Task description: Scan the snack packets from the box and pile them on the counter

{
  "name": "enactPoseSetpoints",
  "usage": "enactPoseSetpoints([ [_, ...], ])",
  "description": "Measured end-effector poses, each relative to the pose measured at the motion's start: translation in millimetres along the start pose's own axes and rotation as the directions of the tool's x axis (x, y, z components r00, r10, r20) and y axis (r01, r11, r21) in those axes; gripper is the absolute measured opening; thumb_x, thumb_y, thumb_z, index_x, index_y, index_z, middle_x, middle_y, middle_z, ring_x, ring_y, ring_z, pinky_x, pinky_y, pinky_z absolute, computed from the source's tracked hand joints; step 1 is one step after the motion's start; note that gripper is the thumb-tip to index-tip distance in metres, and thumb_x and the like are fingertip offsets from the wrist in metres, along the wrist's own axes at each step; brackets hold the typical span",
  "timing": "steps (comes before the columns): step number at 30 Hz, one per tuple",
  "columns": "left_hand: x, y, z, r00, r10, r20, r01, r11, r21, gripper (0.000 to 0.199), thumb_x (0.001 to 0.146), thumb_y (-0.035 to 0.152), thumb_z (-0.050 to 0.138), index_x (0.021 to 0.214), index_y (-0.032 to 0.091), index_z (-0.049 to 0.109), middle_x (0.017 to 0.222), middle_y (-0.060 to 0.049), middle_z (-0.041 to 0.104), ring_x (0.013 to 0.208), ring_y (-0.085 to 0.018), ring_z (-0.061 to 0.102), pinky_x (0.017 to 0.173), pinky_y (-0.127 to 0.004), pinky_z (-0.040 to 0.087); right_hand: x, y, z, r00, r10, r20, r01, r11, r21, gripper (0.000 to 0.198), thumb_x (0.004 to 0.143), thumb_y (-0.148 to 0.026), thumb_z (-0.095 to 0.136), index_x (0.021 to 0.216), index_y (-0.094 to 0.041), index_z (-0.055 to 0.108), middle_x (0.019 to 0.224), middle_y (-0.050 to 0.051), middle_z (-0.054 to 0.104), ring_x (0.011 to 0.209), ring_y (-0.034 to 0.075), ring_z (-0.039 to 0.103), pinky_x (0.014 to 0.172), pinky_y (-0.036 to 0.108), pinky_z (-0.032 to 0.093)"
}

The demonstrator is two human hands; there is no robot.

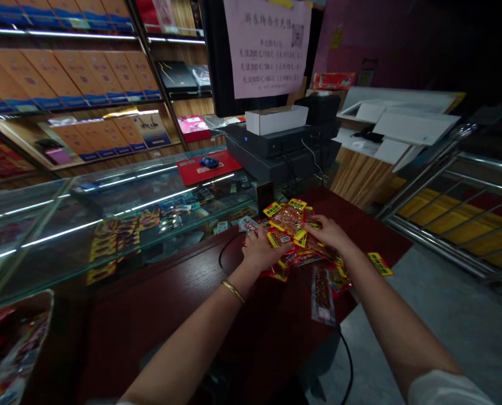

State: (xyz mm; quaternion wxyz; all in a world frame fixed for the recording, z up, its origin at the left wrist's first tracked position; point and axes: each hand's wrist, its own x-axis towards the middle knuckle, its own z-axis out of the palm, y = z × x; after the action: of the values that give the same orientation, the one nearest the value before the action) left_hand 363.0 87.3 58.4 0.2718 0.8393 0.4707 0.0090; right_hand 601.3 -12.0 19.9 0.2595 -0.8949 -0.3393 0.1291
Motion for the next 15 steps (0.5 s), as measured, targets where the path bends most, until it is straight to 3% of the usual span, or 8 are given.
enactPoseSetpoints([
  [4,-2,12,12,0.999,0.001,-0.041,-0.002,1.000,-0.027,0.115,0.069,0.087,0.059,0.162,0.028,0.026,0.169,-0.021,0.025,0.154,-0.044,0.025,0.117,-0.065,0.030,0,2,4,1.000,-0.010,0.020,0.009,1.000,0.030,0.065,0.081,-0.073,0.069,0.123,-0.024,0.068,0.131,0.012,0.069,0.125,0.031,0.063,0.106,0.041,0.045],
  [8,-2,17,25,0.994,0.005,-0.108,-0.005,1.000,-0.004,0.110,0.070,0.083,0.065,0.160,0.031,0.031,0.169,-0.023,0.023,0.153,-0.046,0.026,0.115,-0.067,0.031,6,-4,5,0.997,0.070,0.035,-0.073,0.992,0.102,0.074,0.086,-0.071,0.068,0.138,-0.019,0.057,0.132,0.015,0.068,0.117,0.032,0.068,0.100,0.045,0.052],
  [12,-5,16,40,0.981,0.054,-0.184,-0.047,0.998,0.038,0.100,0.072,0.074,0.071,0.157,0.031,0.039,0.168,-0.022,0.024,0.149,-0.046,0.033,0.110,-0.066,0.036,13,-13,4,0.989,0.091,0.115,-0.113,0.972,0.204,0.043,0.100,-0.041,0.067,0.136,-0.019,0.060,0.137,0.010,0.064,0.115,0.026,0.067,0.096,0.048,0.057],
  [15,-10,16,48,0.972,0.086,-0.220,-0.080,0.996,0.035,0.092,0.075,0.068,0.072,0.154,0.030,0.043,0.169,-0.019,0.026,0.148,-0.045,0.033,0.110,-0.065,0.038,15,-22,2,0.967,0.075,0.245,-0.149,0.943,0.299,0.037,0.100,-0.037,0.067,0.132,-0.019,0.063,0.133,0.009,0.065,0.111,0.024,0.068,0.092,0.046,0.059],
])
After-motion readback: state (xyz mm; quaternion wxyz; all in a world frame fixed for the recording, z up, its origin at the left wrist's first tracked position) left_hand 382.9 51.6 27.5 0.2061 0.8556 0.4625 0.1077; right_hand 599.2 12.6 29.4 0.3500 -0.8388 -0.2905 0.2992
